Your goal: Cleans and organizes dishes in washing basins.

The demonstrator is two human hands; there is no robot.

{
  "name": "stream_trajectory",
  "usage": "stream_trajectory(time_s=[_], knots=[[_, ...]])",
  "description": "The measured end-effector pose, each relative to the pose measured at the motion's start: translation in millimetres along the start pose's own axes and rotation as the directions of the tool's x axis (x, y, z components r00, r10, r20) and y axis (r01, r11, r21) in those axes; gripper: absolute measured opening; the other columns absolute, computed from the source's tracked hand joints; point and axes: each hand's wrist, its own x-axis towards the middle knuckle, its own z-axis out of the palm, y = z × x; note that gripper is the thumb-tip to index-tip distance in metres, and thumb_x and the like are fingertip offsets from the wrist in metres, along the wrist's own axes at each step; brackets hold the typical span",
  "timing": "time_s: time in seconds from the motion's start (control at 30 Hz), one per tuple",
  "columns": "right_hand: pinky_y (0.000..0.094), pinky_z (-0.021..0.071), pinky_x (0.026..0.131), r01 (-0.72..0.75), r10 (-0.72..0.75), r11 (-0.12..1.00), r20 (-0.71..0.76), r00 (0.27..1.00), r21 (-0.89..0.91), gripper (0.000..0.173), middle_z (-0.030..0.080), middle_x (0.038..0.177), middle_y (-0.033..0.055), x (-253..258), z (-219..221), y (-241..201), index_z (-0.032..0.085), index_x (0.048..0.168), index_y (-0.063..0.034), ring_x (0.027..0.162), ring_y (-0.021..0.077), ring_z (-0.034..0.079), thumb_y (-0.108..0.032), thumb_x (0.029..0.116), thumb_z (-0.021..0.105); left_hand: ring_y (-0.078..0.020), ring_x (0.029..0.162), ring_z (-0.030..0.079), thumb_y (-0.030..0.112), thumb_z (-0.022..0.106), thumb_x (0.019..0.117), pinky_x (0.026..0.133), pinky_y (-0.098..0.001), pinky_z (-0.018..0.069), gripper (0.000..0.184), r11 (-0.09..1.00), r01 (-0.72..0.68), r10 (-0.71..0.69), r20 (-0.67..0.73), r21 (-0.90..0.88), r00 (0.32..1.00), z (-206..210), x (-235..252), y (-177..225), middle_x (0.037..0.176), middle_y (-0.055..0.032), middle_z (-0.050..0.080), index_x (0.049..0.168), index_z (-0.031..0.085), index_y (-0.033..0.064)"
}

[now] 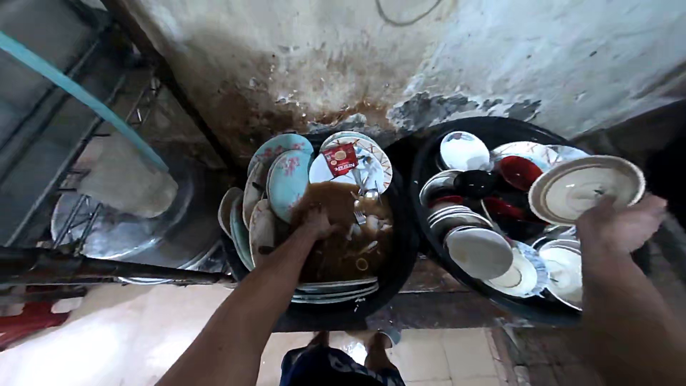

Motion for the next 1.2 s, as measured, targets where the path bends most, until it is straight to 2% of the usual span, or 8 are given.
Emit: stream_trajectory(time_s=[0.1,0.23,0.33,0.4,0.53,0.77,1.03,1.2], knots=[[0.0614,0.0374,0.115,0.01,-0.011,1.0,0.005,1.0,0.03,0.087,0.032,0.156,0.0378,-18.3,-4.1,2.6,0.028,0.156,0.005,0.143,0.0514,0.038,-0.048,0.097,0.063,-0.0503,0.149,0.031,0.065,0.07,0.0884,0.114,-0.0687,0.0342,0.099,0.998,0.051,-0.051,0.012,-0.039,0.999,5.6,-8.5,7.9,0.164,-0.0296,0.027,0.161,0.032,0.0097],[0.0555,0.0288,0.122,0.247,-0.237,0.958,-0.08,0.968,0.145,0.077,0.027,0.158,0.0378,-98.6,-5.1,-25.9,0.033,0.154,0.0066,0.149,0.0507,0.029,-0.039,0.0992,0.061,-0.0493,0.142,0.043,0.069,0.063,0.0914,0.112,-0.067,0.0401,0.094,0.945,0.166,-0.167,0.019,-0.282,0.986,-7.9,-14.3,-7.5,0.155,-0.0311,0.042,0.159,0.037,0.0085],[0.055,0.0373,0.118,0.329,-0.375,0.898,0.116,0.92,0.291,0.063,0.041,0.15,0.0368,-188.2,19.7,-56.6,0.039,0.149,0.0099,0.141,0.0477,0.042,-0.027,0.1024,0.059,-0.044,0.131,0.056,0.042,0.039,0.1109,0.108,-0.0637,0.0429,0.058,0.945,0.206,-0.183,0.112,-0.253,0.977,-28.1,-18.7,-4.1,0.137,-0.0302,0.059,0.133,0.06,-0.0071],[0.0543,0.0461,0.111,0.34,-0.458,0.868,0.319,0.83,0.361,0.056,0.05,0.144,0.032,-243.3,44.4,-74.6,0.046,0.145,0.0071,0.133,0.0429,0.052,-0.023,0.1014,0.062,-0.0426,0.126,0.059,0.029,0.044,0.109,0.105,-0.0638,0.0452,0.045,0.963,0.211,-0.183,0.164,-0.17,0.969,-37.6,-19.7,8.4,0.131,-0.0285,0.063,0.119,0.068,-0.0077],[0.056,0.0501,0.106,0.376,-0.508,0.861,0.571,0.645,0.342,0.047,0.053,0.146,0.0186,-307.1,92.4,-92.7,0.059,0.14,-0.0076,0.132,0.0361,0.055,-0.031,0.0993,0.065,-0.0402,0.129,0.058,0.029,0.046,0.1081,0.107,-0.0628,0.0444,0.043,0.968,0.192,-0.156,0.209,-0.164,0.965,-41.2,-7.1,10.3,0.135,-0.0257,0.063,0.122,0.068,-0.0053],[0.06,0.0533,0.099,0.414,-0.466,0.878,0.628,0.623,0.241,0.043,0.058,0.144,0.0142,-311.6,101.2,-94.1,0.061,0.139,-0.014,0.125,0.0355,0.062,-0.037,0.1033,0.057,-0.0433,0.117,0.063,0.036,0.071,0.0963,0.101,-0.0641,0.0487,0.049,0.864,0.163,-0.176,0.017,-0.477,0.984,-52.9,-28.0,-13.4,0.123,-0.0288,0.065,0.124,0.066,-0.0041],[0.058,0.0543,0.097,0.369,-0.411,0.906,0.651,0.638,0.209,0.043,0.062,0.139,0.0121,-312.9,98.9,-98.4,0.061,0.139,-0.0162,0.119,0.0327,0.065,-0.041,0.1057,0.052,-0.0442,0.116,0.065,0.023,0.059,0.1029,0.096,-0.0636,0.0524,0.046,0.926,0.118,-0.184,-0.154,-0.36,0.971,-80.4,-41.9,10.7,0.127,-0.0282,0.063,0.142,0.048,0.0021],[0.056,0.0563,0.093,0.389,-0.416,0.901,0.635,0.651,0.192,0.04,0.063,0.137,0.0114,-315.9,98.8,-98.7,0.065,0.135,-0.0162,0.116,0.0319,0.067,-0.04,0.1049,0.054,-0.0423,0.126,0.06,0.033,0.073,0.0946,0.102,-0.063,0.0497,0.051,0.977,0.143,-0.17,-0.178,-0.156,0.969,-66.9,5.4,-14.5,0.136,-0.0243,0.061,0.136,0.062,0.0067]])
